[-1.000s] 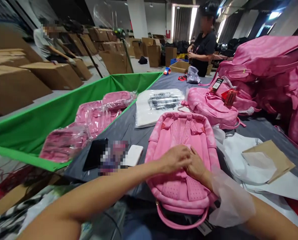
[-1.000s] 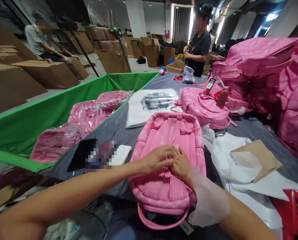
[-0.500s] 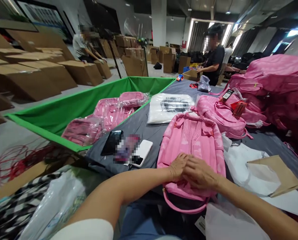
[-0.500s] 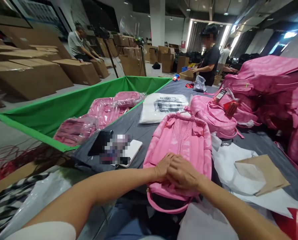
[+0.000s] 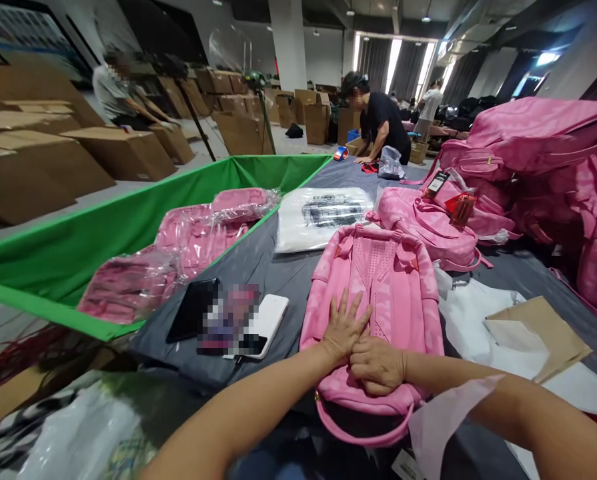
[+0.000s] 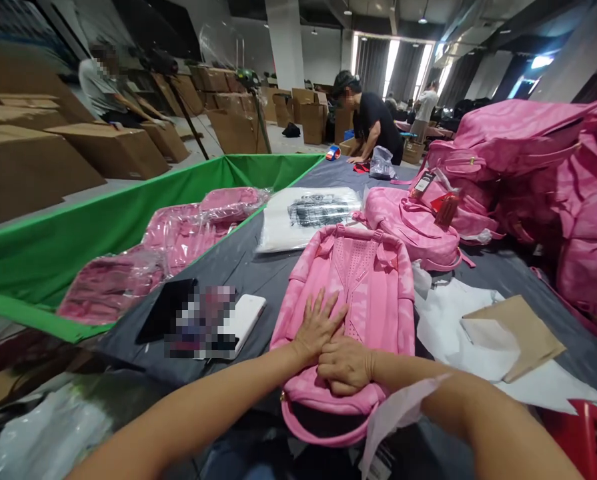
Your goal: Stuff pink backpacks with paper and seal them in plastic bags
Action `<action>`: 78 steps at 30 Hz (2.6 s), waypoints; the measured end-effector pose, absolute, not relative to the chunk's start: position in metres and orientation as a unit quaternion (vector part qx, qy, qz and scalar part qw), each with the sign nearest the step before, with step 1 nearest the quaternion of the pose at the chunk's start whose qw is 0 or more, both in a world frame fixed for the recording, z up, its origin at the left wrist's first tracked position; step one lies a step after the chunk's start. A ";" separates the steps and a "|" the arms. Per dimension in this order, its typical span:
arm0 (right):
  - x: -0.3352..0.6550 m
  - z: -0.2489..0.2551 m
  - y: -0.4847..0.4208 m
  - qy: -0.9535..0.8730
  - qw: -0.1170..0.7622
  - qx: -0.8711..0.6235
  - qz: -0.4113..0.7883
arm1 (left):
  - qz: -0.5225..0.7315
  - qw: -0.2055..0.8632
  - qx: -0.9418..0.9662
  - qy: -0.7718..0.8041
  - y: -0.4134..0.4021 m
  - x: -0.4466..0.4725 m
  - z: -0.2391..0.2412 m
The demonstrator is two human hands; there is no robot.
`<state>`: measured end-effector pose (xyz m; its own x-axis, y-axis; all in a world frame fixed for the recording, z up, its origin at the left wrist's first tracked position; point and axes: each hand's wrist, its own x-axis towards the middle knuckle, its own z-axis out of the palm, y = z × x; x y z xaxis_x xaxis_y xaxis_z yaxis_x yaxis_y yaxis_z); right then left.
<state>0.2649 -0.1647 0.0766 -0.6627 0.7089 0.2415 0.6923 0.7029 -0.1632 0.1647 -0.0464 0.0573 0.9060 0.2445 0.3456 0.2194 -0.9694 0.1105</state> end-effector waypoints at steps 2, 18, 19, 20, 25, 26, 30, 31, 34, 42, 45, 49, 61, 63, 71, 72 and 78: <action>0.260 0.079 -0.170 -0.909 0.131 -0.396 0.001 | 0.137 0.050 0.980 0.137 -0.046 0.165 0.062; 0.283 0.110 -0.156 -0.657 0.084 -0.740 -0.118 | -0.025 0.232 0.968 0.091 -0.097 0.048 0.113; 0.286 0.100 -0.153 -0.657 0.072 -0.743 -0.109 | -0.024 0.239 0.967 0.089 -0.098 0.050 0.117; 0.288 0.091 -0.152 -0.658 0.066 -0.742 -0.107 | -0.021 0.247 0.965 0.081 -0.098 0.051 0.121; 0.295 0.071 -0.155 -0.666 0.076 -0.729 -0.138 | 0.095 0.312 0.936 0.132 -0.067 0.033 0.131; 0.296 0.070 -0.155 -0.666 0.079 -0.728 -0.143 | 0.151 0.310 0.920 0.185 -0.053 0.022 0.130; 0.298 0.069 -0.153 -0.664 0.091 -0.726 -0.153 | 0.299 0.161 0.848 0.406 0.009 -0.036 0.114; 0.298 0.068 -0.152 -0.664 0.092 -0.726 -0.155 | 0.290 0.125 0.838 0.445 0.022 -0.049 0.109; 0.298 0.067 -0.151 -0.663 0.094 -0.726 -0.159 | 0.199 0.077 0.840 0.499 0.050 -0.069 0.094; 0.300 0.065 -0.152 -0.662 0.090 -0.725 -0.168 | 0.155 0.074 0.892 0.419 0.093 0.011 0.116; 0.299 0.066 -0.151 -0.665 0.089 -0.722 -0.173 | 0.163 0.084 0.928 0.324 0.070 0.082 0.131; 0.300 0.071 -0.154 -0.665 0.138 -0.717 -0.161 | 0.177 0.134 0.965 0.139 0.018 0.171 0.130; 0.332 0.162 -0.063 -0.545 0.282 -0.777 -0.138 | 0.159 0.222 0.956 0.103 -0.012 0.201 0.099; 0.351 0.181 -0.007 -0.512 0.191 -0.833 -0.082 | 0.167 0.240 0.950 0.105 -0.013 0.200 0.102; 0.430 0.141 0.121 -0.492 0.102 -0.864 0.013 | 0.195 0.287 0.934 0.085 -0.011 0.189 0.095; 0.437 0.131 0.123 -0.489 0.103 -0.866 0.021 | 0.192 0.288 0.934 0.084 -0.010 0.190 0.095; 0.456 0.108 0.116 -0.467 0.123 -0.875 0.040 | 0.166 0.292 0.936 0.104 -0.011 0.193 0.099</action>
